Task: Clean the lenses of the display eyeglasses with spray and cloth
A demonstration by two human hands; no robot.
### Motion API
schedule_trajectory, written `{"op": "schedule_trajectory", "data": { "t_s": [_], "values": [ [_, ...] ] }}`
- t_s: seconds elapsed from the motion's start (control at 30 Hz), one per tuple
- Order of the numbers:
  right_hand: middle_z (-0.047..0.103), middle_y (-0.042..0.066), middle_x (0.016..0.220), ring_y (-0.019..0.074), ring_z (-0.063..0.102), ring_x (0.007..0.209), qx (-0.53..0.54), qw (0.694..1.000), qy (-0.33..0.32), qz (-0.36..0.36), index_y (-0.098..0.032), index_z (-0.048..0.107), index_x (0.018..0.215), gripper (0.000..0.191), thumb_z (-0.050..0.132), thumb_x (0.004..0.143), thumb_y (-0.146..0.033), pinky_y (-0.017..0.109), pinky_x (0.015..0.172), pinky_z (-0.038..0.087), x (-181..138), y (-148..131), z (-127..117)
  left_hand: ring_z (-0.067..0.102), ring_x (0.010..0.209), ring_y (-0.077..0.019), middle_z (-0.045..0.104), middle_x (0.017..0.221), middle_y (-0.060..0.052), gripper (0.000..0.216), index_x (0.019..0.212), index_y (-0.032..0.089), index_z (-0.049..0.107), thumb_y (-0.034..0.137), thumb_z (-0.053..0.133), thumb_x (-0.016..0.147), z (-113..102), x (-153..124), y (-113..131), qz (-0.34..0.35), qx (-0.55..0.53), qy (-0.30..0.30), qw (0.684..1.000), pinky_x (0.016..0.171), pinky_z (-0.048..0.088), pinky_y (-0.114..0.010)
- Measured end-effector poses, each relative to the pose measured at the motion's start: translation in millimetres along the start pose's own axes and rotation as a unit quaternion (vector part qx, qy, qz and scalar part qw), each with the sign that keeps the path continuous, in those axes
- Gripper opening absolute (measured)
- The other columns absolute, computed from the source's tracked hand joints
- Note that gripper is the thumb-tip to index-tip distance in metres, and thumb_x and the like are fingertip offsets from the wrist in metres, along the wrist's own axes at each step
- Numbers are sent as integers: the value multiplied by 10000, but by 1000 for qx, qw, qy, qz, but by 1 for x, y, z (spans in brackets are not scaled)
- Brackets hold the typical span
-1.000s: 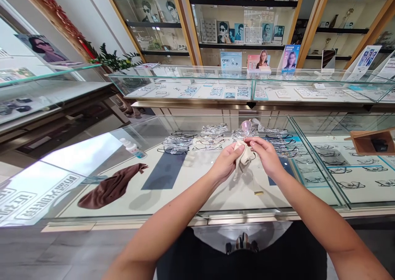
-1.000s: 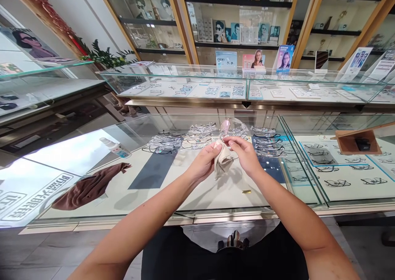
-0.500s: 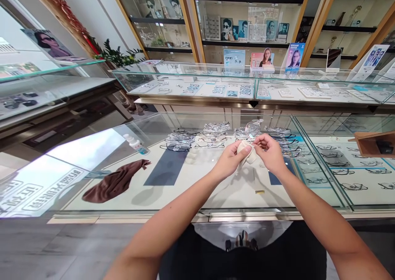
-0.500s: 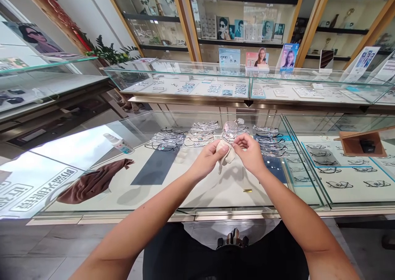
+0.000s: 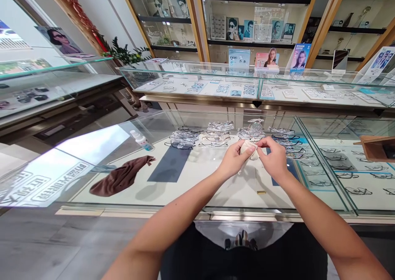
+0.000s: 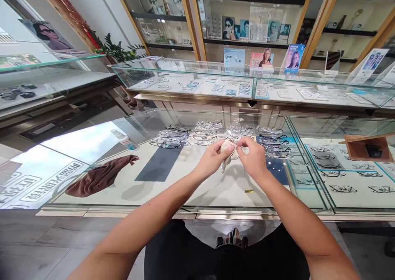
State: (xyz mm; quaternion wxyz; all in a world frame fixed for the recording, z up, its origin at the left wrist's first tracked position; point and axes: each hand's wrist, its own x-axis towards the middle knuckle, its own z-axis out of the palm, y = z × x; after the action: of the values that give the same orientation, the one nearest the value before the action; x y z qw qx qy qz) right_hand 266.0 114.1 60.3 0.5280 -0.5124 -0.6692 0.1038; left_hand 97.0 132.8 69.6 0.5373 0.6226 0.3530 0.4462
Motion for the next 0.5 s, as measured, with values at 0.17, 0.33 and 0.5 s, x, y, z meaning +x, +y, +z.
{"op": "schedule_trajectory", "data": {
  "t_s": [0.17,0.33,0.5],
  "values": [
    [781,4,807,200,736,757,-46,999,10,-12,-255,627,800,85,601,880,-246,310,728,514,-4,0,4,536,701,-147,639,749,-4,479,926,154,716,624,731,835,4,-3,-3,18,17,32,999,682,447,-266],
    [779,-3,804,191,727,745,-70,997,15,-43,-255,625,806,107,594,901,-218,293,711,493,-5,-2,5,569,745,-163,673,801,-18,464,945,159,725,610,727,833,6,-3,-6,16,21,59,998,705,466,-271],
    [763,-7,787,184,705,724,-94,993,12,-71,-254,615,805,132,588,922,-198,283,689,473,-6,-2,5,526,713,-149,627,766,-5,455,880,160,680,611,712,827,6,-3,-4,14,21,67,997,690,434,-270]
  ]
}}
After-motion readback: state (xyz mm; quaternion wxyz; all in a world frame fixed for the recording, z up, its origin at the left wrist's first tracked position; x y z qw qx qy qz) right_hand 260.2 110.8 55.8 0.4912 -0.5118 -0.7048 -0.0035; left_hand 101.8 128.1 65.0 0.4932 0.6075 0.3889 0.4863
